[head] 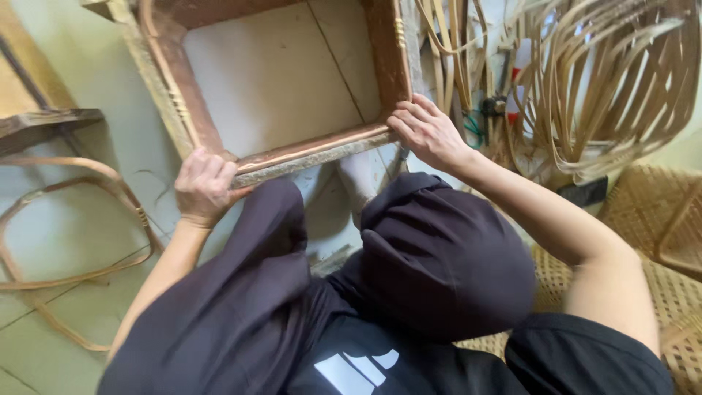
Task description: The person assembles a rectangular woven basket by fitting a woven body into a wooden frame. They use a hammer to tap the frame and adjust the fit, then insert a flexible rim and a woven insert, pressing them into place.
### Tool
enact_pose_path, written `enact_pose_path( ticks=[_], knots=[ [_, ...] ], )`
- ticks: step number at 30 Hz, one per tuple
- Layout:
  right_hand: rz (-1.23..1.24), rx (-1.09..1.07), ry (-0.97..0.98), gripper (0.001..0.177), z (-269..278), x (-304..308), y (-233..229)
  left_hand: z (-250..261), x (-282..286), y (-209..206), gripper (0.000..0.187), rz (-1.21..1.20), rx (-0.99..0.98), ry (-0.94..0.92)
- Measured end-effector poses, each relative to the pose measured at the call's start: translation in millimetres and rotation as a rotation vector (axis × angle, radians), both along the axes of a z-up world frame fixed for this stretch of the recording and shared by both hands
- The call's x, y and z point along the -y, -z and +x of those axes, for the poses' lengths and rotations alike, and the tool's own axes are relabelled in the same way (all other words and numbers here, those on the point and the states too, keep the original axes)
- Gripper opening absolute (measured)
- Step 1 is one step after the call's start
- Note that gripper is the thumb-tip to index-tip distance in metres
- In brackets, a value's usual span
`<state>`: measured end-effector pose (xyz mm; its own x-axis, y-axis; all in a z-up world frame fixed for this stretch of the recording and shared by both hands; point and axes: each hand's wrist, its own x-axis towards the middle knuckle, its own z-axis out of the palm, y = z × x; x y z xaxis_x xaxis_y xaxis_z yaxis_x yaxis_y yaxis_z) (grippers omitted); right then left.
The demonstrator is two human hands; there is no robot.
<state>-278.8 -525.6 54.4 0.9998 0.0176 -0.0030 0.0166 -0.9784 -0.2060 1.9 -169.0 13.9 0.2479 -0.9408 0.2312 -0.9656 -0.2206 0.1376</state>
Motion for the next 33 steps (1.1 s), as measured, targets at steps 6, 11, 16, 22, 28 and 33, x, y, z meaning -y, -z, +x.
enact_pose_path(
  ticks=[6,11,16,22,28,33],
  knots=[
    [0.187,0.147,-0.103,0.057,82.7,21.0,-11.7,-0.1,-1.9,9.8,0.056,-0.035,-0.015,-0.006],
    [0.056,0.433,0.089,0.051,223.7,57.7,24.7,-1.1,0.5,5.1,0.033,-0.073,-0.012,-0.007],
    [0.156,0.588,0.136,0.017,276.3,67.0,66.2,-1.4,5.7,1.2,0.026,-0.091,-0.057,-0.021],
    [0.186,0.605,0.197,0.018,267.1,45.7,65.8,18.6,18.4,-23.3,0.020,-0.095,-0.275,-0.019],
    [0.181,0.556,0.208,0.022,265.7,39.2,49.3,119.3,58.2,-38.5,0.032,0.225,-1.040,-0.432],
    [0.200,0.560,0.228,0.018,263.1,34.9,46.5,187.9,67.8,6.9,0.033,-0.169,-1.490,-0.465]
  ],
)
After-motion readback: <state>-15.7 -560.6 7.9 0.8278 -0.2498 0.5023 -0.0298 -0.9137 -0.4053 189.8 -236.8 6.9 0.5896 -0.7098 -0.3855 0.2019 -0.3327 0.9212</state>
